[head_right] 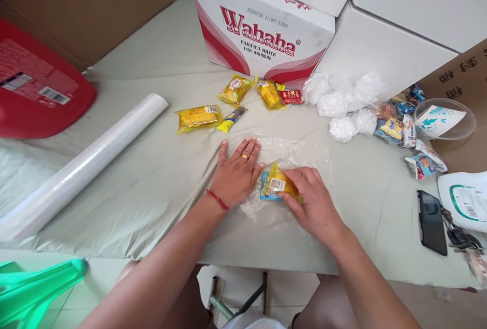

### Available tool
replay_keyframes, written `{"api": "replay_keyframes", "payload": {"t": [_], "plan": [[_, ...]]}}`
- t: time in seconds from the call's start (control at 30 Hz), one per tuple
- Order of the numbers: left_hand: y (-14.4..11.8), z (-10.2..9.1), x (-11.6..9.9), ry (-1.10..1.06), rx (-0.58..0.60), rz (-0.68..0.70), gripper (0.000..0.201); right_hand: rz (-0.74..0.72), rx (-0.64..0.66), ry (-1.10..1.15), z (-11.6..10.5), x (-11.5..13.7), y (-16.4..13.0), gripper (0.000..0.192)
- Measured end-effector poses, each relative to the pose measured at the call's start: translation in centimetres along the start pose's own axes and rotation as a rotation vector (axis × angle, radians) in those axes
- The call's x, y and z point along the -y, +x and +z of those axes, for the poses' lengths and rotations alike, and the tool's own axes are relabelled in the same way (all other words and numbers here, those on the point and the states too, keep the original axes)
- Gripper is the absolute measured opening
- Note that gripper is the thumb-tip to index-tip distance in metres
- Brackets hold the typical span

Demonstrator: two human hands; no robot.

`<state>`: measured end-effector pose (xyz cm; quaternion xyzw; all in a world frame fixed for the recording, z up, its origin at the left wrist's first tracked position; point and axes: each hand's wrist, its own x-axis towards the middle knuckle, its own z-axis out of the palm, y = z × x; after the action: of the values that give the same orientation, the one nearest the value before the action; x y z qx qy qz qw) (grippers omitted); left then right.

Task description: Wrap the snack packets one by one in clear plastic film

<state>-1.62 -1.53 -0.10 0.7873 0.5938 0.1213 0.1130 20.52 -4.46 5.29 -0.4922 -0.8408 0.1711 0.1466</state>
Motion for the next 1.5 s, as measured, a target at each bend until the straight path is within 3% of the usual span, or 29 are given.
{"api": "replay_keyframes", "payload": {"t": [0.2,0.47,0.7,0.9,1.0,1.17,1.3,1.43,1.5], "plan": [[-0.1,-0.3,-0.1,-0.02,0.007,-0.025,0.06,-0.011,0.037,-0.016,1.5,0.1,-0.2,0.042],[-0.2,-1.2,-0.4,-0.071,0.033,-0.072,0.063,-0.057,0.107,-0.075,0.9,0.1,-0.1,0.043],[-0.5,-1.5,-0.7,-0.086,0.077,-0.018,0.067,-0.035,0.155,-0.074,0.5,0.2,0.4,0.048],[-0.5,-1.4,-0.6,-0.088,0.076,-0.023,0.07,-0.007,-0.062,0.1,-2.5,1.7,-4.4,0.057],[-0.4,-1.3,-0.7,-0.081,0.068,-0.018,0.071,0.022,-0.122,0.078,-1.9,2.4,-7.5,0.077],[-0.5,-1.1,-0.8,-0.062,0.067,-0.004,0.074,0.157,-0.195,-0.051,0.3,2.0,-8.4,0.051],[-0.6,-1.4,-0.7,-0.075,0.072,0.012,0.07,0.115,-0.223,-0.015,-0.9,1.3,-6.2,0.023],[-0.6,-1.6,-0.7,-0.098,0.073,0.011,0.068,0.116,-0.153,-0.064,-2.0,1.4,-4.7,0.04],[-0.6,-1.7,-0.7,-0.109,0.07,0.01,0.069,0.109,-0.122,-0.085,-1.9,1.5,-4.5,0.031]]}}
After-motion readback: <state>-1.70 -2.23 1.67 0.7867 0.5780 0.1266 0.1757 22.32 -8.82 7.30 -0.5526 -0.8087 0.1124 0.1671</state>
